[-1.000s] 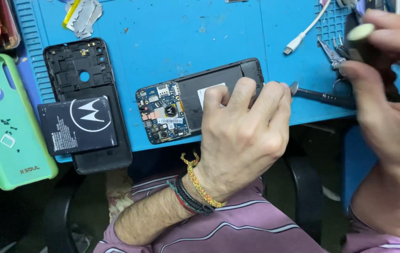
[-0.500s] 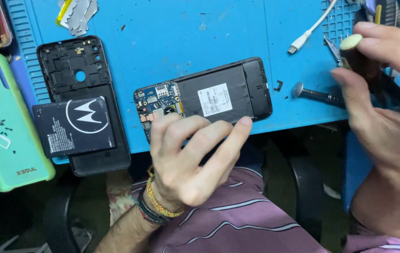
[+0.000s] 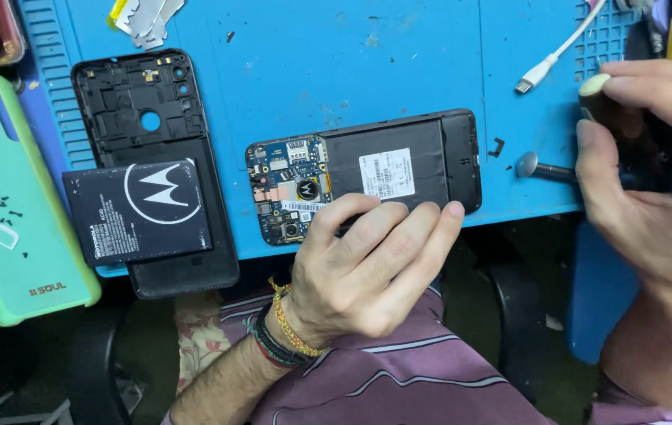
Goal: The person is using a precision screwdriver to remove or install screws on a disassembled Motorola smartphone at a repair bench.
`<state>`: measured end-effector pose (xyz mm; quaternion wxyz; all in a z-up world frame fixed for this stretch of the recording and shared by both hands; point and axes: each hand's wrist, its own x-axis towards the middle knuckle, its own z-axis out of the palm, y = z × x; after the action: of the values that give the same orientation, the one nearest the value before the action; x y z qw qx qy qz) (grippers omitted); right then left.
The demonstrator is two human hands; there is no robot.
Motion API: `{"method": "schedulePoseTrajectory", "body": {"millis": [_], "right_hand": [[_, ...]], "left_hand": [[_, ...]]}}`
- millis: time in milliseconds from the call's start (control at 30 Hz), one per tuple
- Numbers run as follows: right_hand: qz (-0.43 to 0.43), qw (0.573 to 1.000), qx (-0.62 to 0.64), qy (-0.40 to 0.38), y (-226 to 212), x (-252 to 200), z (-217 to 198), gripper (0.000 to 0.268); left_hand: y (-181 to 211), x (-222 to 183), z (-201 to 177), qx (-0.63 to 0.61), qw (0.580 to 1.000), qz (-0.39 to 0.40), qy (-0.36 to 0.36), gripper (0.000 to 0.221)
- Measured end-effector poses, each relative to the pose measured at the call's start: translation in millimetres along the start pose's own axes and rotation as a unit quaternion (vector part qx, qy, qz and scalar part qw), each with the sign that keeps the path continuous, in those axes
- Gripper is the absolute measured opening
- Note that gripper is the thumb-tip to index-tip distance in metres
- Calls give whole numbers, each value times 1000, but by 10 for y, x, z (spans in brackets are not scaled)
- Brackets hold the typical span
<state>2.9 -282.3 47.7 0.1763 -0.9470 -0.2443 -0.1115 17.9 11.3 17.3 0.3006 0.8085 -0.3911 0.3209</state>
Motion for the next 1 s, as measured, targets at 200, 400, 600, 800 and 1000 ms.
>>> {"method": "schedulePoseTrajectory", "body": {"millis": [200,400,600,800,1000], "right_hand": [[0,999,-40,-21,29,0,-4,31],[-45,998,-32,-11,18,105,-4,23],[-65,997,-40,-5,51,32,-23,24],[-88,989,-107,-55,59,-115,-115,35],[-89,986,-133,-52,149,-113,-87,25]], "left_hand": [[1,-11,14,16,1000,-2,-1,17],[2,-1,25,21,1000,0,4,20],[4,15,29,27,1000,2,8,23],[3,7,13,27,1000,7,-4,27],[7,8,18,29,1000,7,0,25]]}}
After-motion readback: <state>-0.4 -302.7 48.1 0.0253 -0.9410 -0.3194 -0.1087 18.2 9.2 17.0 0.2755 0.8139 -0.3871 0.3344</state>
